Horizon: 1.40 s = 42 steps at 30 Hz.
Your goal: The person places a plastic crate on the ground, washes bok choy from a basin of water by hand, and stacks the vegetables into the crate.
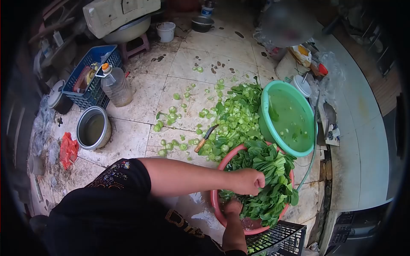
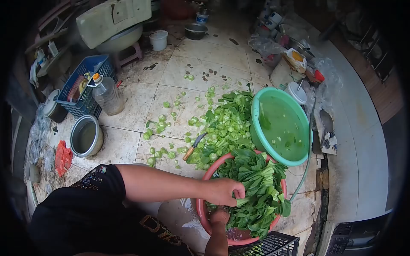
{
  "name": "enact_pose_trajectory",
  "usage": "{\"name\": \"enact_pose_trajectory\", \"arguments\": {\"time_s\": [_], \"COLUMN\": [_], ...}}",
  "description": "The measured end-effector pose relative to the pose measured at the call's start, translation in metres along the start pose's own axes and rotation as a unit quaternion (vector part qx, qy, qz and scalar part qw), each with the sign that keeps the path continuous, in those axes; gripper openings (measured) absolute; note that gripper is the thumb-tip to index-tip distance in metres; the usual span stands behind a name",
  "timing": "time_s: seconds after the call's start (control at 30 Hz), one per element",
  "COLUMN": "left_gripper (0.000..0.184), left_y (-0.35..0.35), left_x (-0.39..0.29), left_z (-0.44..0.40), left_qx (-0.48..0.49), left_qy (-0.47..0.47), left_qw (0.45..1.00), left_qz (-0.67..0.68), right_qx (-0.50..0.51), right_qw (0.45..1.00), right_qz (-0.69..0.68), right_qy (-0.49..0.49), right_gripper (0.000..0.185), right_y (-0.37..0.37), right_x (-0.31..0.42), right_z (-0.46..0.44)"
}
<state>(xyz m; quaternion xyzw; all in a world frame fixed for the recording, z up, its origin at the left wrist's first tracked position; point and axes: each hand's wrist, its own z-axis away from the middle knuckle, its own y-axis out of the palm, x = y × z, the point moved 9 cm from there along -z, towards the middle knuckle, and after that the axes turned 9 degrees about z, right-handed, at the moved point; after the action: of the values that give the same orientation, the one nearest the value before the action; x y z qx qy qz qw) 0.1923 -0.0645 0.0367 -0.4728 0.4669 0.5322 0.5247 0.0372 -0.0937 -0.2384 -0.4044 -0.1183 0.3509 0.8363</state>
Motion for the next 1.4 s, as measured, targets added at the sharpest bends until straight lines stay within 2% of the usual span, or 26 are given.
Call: {"name": "enact_pose_trajectory", "arguments": {"time_s": [0.03, 0.1, 0.13, 0.17, 0.23, 0.3, 0.37, 0.4, 0.47, 0.53, 0.57, 0.63, 0.7, 0.77, 0.83, 0.9, 0.93, 0.97, 1.03, 1.1, 1.13, 1.17, 1.2, 1.27, 1.33, 1.4], "left_gripper": [0.037, 0.037, 0.037, 0.037, 0.037, 0.037, 0.037, 0.037, 0.036, 0.039, 0.044, 0.057, 0.067, 0.063, 0.06, 0.058, 0.054, 0.051, 0.047, 0.045, 0.043, 0.043, 0.043, 0.044, 0.044, 0.043], "left_y": [-0.005, -0.005, -0.006, -0.006, -0.006, -0.006, -0.008, -0.006, 0.0, 0.01, 0.016, 0.029, 0.037, 0.043, 0.042, 0.03, 0.019, 0.008, -0.007, -0.025, -0.032, -0.035, -0.037, -0.043, -0.046, -0.044], "left_x": [0.0, 0.006, 0.011, 0.012, 0.016, 0.019, 0.022, 0.023, 0.033, 0.05, 0.054, 0.056, 0.065, 0.067, 0.067, 0.064, 0.058, 0.051, 0.048, 0.039, 0.034, 0.031, 0.031, 0.027, 0.033, 0.027], "left_z": [0.001, 0.001, 0.0, -0.002, -0.005, -0.008, -0.01, -0.009, -0.012, -0.019, -0.02, -0.018, -0.021, -0.027, -0.036, -0.039, -0.038, -0.039, -0.04, -0.043, -0.04, -0.041, -0.043, -0.043, -0.038, -0.033], "left_qx": [-0.004, -0.004, -0.002, 0.001, 0.001, 0.006, 0.003, 0.005, 0.021, 0.031, 0.051, 0.094, 0.072, 0.05, 0.023, -0.009, -0.04, -0.071, -0.085, -0.134, -0.161, -0.164, -0.163, -0.164, -0.173, -0.16], "left_qy": [0.0, 0.0, -0.012, -0.011, -0.023, -0.013, -0.021, -0.027, -0.043, -0.041, -0.053, -0.101, -0.077, -0.031, -0.039, -0.049, -0.035, -0.021, -0.038, 0.013, 0.014, 0.012, 0.001, -0.012, -0.075, -0.083], "left_qw": [1.0, 1.0, 1.0, 1.0, 0.999, 1.0, 0.998, 0.997, 0.994, 0.984, 0.974, 0.95, 0.959, 0.96, 0.972, 0.98, 0.983, 0.984, 0.984, 0.984, 0.978, 0.978, 0.975, 0.971, 0.981, 0.984], "left_qz": [-0.003, -0.011, -0.021, -0.021, -0.035, -0.023, -0.063, -0.067, -0.099, -0.171, -0.213, -0.28, -0.262, -0.273, -0.231, -0.193, -0.176, -0.159, -0.152, -0.114, -0.129, -0.128, -0.15, -0.174, -0.055, -0.006], "right_qx": [-0.003, -0.126, -0.157, -0.157, -0.108, -0.136, -0.175, -0.188, -0.203, -0.27, -0.257, -0.256, -0.277, -0.288, -0.282, -0.284, -0.297, -0.294, -0.261, -0.131, -0.134, -0.132, -0.131, -0.032, 0.0, 0.016], "right_qw": [1.0, 0.984, 0.985, 0.985, 0.988, 0.983, 0.898, 0.91, 0.871, 0.81, 0.768, 0.753, 0.698, 0.655, 0.647, 0.592, 0.59, 0.59, 0.633, 0.828, 0.92, 0.975, 0.975, 0.993, 0.993, 0.992], "right_qz": [0.0, -0.076, -0.06, -0.061, -0.074, -0.107, -0.395, -0.367, -0.442, -0.513, -0.579, -0.6, -0.651, -0.688, -0.696, -0.737, -0.742, -0.743, -0.727, -0.545, -0.369, -0.178, -0.177, -0.103, -0.114, -0.119], "right_qy": [-0.005, 0.103, 0.038, 0.041, -0.081, -0.056, -0.079, -0.04, -0.068, -0.089, -0.092, -0.087, -0.114, -0.124, -0.132, -0.158, -0.116, -0.115, -0.052, -0.005, -0.009, -0.014, -0.017, 0.041, 0.042, 0.032], "right_gripper": [0.045, 0.045, 0.048, 0.048, 0.05, 0.045, 0.038, 0.04, 0.039, 0.036, 0.037, 0.037, 0.036, 0.036, 0.038, 0.039, 0.04, 0.04, 0.042, 0.044, 0.046, 0.051, 0.051, 0.061, 0.059, 0.049], "right_y": [0.006, 0.009, 0.0, 0.008, 0.022, 0.02, 0.009, -0.018, -0.037, -0.061, -0.057, -0.1, -0.137, -0.168, -0.184, -0.193, -0.186, -0.179, -0.136, -0.059, -0.043, -0.028, -0.008, 0.043, 0.031, 0.027], "right_x": [0.0, -0.026, -0.012, -0.018, -0.001, -0.014, -0.03, -0.029, -0.036, -0.047, -0.057, -0.053, -0.047, -0.038, -0.032, -0.031, -0.04, -0.043, -0.051, -0.036, -0.022, -0.008, -0.01, -0.021, -0.022, -0.032], "right_z": [-0.006, -0.002, 0.004, -0.001, -0.01, -0.006, 0.006, 0.028, 0.045, 0.063, 0.057, 0.083, 0.101, 0.117, 0.125, 0.127, 0.125, 0.118, 0.088, 0.042, 0.038, 0.036, 0.027, 0.007, 0.013, 0.016]}}
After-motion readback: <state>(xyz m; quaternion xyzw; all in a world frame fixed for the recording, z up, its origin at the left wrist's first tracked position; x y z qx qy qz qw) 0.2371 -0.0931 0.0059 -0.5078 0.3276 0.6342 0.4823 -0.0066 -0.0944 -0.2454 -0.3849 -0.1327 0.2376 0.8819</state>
